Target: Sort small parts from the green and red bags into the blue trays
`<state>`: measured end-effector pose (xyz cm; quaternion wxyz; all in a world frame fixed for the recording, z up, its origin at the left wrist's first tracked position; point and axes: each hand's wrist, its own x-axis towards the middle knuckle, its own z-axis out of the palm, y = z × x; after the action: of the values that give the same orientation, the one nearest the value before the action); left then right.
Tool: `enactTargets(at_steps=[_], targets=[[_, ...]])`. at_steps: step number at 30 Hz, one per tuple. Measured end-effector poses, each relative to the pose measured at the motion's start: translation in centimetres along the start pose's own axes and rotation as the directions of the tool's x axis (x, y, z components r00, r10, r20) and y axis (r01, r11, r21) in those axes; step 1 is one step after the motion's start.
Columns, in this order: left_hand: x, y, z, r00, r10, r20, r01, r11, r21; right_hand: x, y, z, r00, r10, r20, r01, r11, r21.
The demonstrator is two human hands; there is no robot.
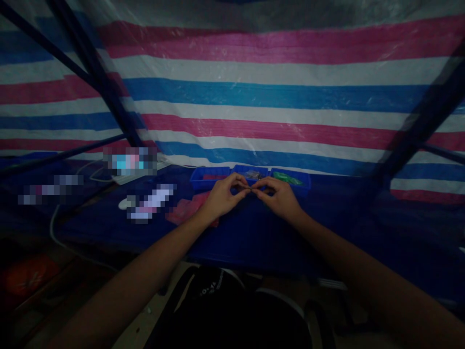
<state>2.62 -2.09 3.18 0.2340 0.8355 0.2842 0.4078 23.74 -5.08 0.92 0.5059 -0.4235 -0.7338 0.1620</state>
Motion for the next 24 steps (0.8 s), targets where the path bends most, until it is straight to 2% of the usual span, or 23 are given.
enactTargets(at_steps=[3, 6, 8, 11, 16, 18, 20, 22, 24], targets=[[0.0, 0.1, 0.0, 0.996, 0.039, -0.077, -0.029, 0.991, 0.132, 0.3, 0.3, 0.1, 0.997, 0.049, -0.056, -0.048, 0.999, 0.02], [-0.3, 0.4, 0.0, 0.994, 0.0, -0.105, 0.018, 0.985, 0.17, 0.8, 0.5, 0.0, 0.991, 0.008, -0.135, -0.01, 1.0, -0.014], [-0.4, 0.5, 0.1, 0.997, -0.036, -0.068, 0.042, 0.995, 0.088, 1.3, 0.4, 0.0, 0.991, -0.064, -0.118, 0.054, 0.995, -0.084], [-0.1, 0.7, 0.0, 0.998, -0.034, -0.043, 0.032, 0.999, -0.03, 2.2, -0.3, 0.0, 0.983, -0.18, -0.016, 0.176, 0.973, -0.15], [2.5, 0.1, -1.3, 0.998, 0.027, -0.061, -0.028, 1.0, 0.0, 4.0, -1.4, 0.5, 0.957, -0.289, -0.005, 0.285, 0.947, -0.152], [3.6, -0.5, -1.9, 0.999, 0.027, -0.046, -0.026, 0.999, 0.023, 4.4, -1.5, 0.8, 0.966, -0.255, -0.04, 0.249, 0.961, -0.123], [4.3, -1.2, -2.4, 1.0, 0.0, -0.014, 0.0, 1.0, 0.011, 4.3, -1.0, 1.3, 0.972, -0.184, -0.148, 0.175, 0.982, -0.071], [4.3, -1.7, -2.4, 1.0, -0.008, 0.013, 0.008, 1.0, -0.02, 3.9, -0.1, 1.9, 0.956, -0.107, -0.271, 0.114, 0.993, 0.008], [3.7, -1.9, -2.3, 0.999, 0.021, 0.043, -0.018, 0.998, -0.053, 3.1, 1.1, 2.4, 0.958, -0.038, -0.285, 0.071, 0.992, 0.107]])
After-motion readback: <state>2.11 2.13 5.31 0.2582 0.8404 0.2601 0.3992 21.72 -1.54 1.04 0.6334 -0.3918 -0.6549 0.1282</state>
